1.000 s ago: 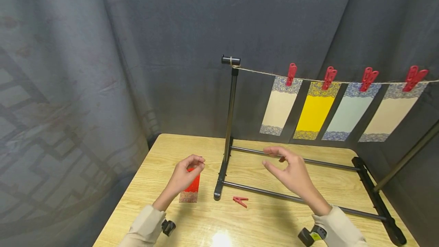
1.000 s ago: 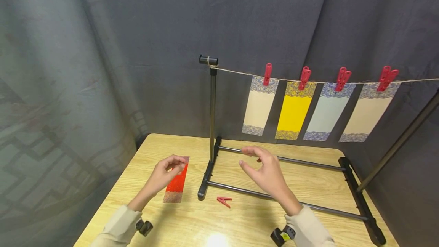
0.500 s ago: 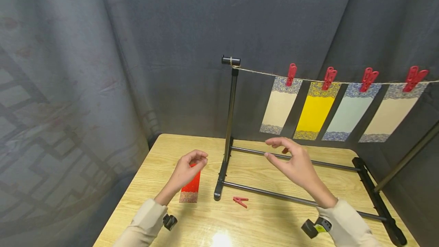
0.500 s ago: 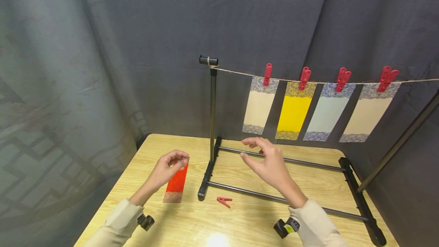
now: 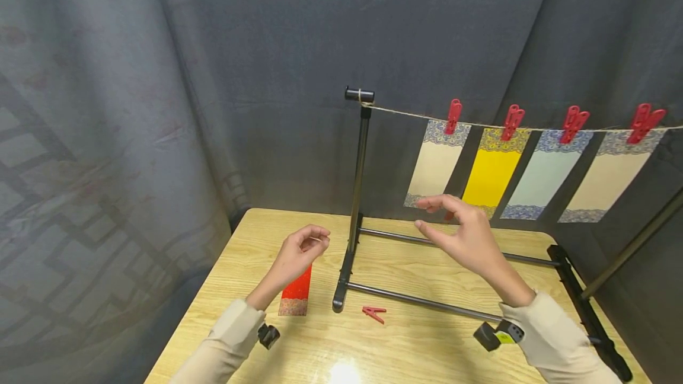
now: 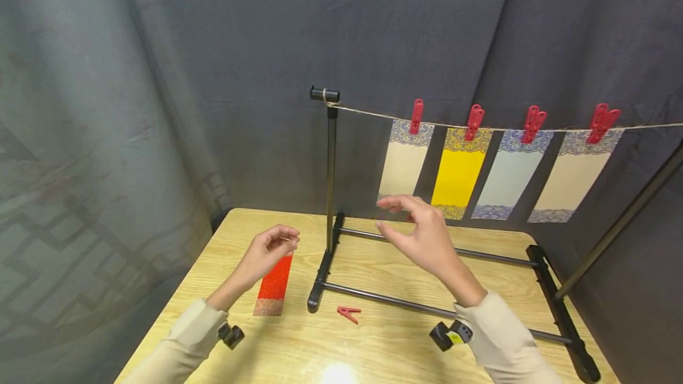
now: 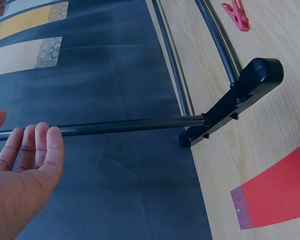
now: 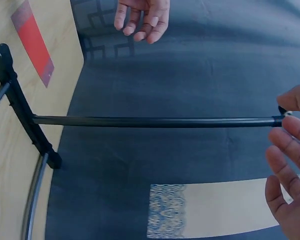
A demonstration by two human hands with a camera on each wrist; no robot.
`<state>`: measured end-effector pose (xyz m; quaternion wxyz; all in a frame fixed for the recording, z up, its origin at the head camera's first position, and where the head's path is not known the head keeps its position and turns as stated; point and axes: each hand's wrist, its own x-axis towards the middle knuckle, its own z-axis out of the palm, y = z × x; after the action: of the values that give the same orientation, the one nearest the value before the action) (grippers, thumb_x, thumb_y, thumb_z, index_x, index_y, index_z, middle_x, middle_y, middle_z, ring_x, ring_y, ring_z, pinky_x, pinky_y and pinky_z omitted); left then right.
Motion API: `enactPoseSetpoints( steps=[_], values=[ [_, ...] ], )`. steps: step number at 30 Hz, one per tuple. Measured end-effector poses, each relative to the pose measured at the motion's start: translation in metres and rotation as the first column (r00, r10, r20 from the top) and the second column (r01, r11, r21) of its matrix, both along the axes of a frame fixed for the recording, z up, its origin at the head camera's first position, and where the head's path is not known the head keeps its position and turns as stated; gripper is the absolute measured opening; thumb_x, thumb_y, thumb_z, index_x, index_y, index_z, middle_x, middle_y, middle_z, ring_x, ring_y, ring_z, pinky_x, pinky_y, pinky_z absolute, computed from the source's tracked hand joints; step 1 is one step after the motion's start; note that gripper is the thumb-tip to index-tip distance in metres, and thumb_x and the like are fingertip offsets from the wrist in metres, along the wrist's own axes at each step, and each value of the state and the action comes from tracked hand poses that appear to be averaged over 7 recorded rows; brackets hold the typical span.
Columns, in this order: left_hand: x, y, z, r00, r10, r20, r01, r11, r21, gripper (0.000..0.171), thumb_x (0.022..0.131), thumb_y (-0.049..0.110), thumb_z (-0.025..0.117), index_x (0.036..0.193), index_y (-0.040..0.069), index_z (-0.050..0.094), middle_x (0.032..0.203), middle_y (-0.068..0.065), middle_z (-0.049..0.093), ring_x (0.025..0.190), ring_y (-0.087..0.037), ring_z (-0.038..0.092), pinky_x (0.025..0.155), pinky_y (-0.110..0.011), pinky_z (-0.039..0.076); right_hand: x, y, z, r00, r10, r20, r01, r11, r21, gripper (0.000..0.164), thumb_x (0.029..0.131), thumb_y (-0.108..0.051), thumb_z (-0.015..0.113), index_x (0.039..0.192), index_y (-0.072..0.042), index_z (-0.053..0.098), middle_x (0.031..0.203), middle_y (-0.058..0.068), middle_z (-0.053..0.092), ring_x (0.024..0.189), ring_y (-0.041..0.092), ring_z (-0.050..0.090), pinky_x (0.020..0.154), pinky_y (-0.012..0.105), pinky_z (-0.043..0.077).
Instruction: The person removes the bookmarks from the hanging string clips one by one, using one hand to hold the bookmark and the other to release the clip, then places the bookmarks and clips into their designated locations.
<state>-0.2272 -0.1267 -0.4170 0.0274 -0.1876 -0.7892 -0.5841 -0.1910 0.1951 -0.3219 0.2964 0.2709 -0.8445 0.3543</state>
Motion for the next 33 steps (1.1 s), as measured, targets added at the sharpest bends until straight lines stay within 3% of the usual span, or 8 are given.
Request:
enactPoseSetpoints(
  steps=[13, 24, 33],
  values=[
    [-0.006, 0.003, 0.011, 1.000, -0.024, 0.005, 0.024, 1.000, 0.014, 0.019, 0.093, 0.013, 0.066, 0.110, 0.006, 0.066, 0.103, -0.010, 0.066, 0.091, -0.025, 0.064, 0.075, -0.030, 0.055, -0.001, 0.002, 0.026, 0.999, -0.024, 0.032, 0.022, 0.998, 0.058, 0.033, 0.077, -0.007, 0.081, 0.108, -0.011, 0.070, 0.100, -0.002, 0.070, 0.084, 0.010, 0.058, 0.068, 0.026, 0.047],
    [-0.016, 0.011, 0.027, 0.999, -0.038, -0.034, 0.038, 0.999, 0.003, 0.017, 0.093, 0.011, 0.066, 0.110, 0.008, 0.066, 0.102, -0.008, 0.066, 0.090, -0.020, 0.062, 0.077, -0.030, 0.054, -0.005, 0.006, 0.044, 0.999, -0.024, 0.032, 0.022, 0.998, 0.061, 0.033, 0.077, -0.007, 0.081, 0.108, -0.008, 0.069, 0.101, -0.002, 0.070, 0.086, 0.010, 0.059, 0.071, 0.030, 0.049],
    [-0.022, 0.019, 0.040, 0.996, -0.069, -0.050, 0.069, 0.998, -0.002, 0.017, 0.093, 0.013, 0.066, 0.110, 0.010, 0.066, 0.103, -0.002, 0.065, 0.091, -0.021, 0.062, 0.076, -0.034, 0.053, -0.009, 0.013, 0.060, 0.999, -0.035, 0.030, 0.033, 0.998, 0.059, 0.031, 0.079, -0.008, 0.079, 0.109, -0.007, 0.069, 0.104, 0.000, 0.069, 0.087, 0.010, 0.057, 0.074, 0.023, 0.045]
  ],
)
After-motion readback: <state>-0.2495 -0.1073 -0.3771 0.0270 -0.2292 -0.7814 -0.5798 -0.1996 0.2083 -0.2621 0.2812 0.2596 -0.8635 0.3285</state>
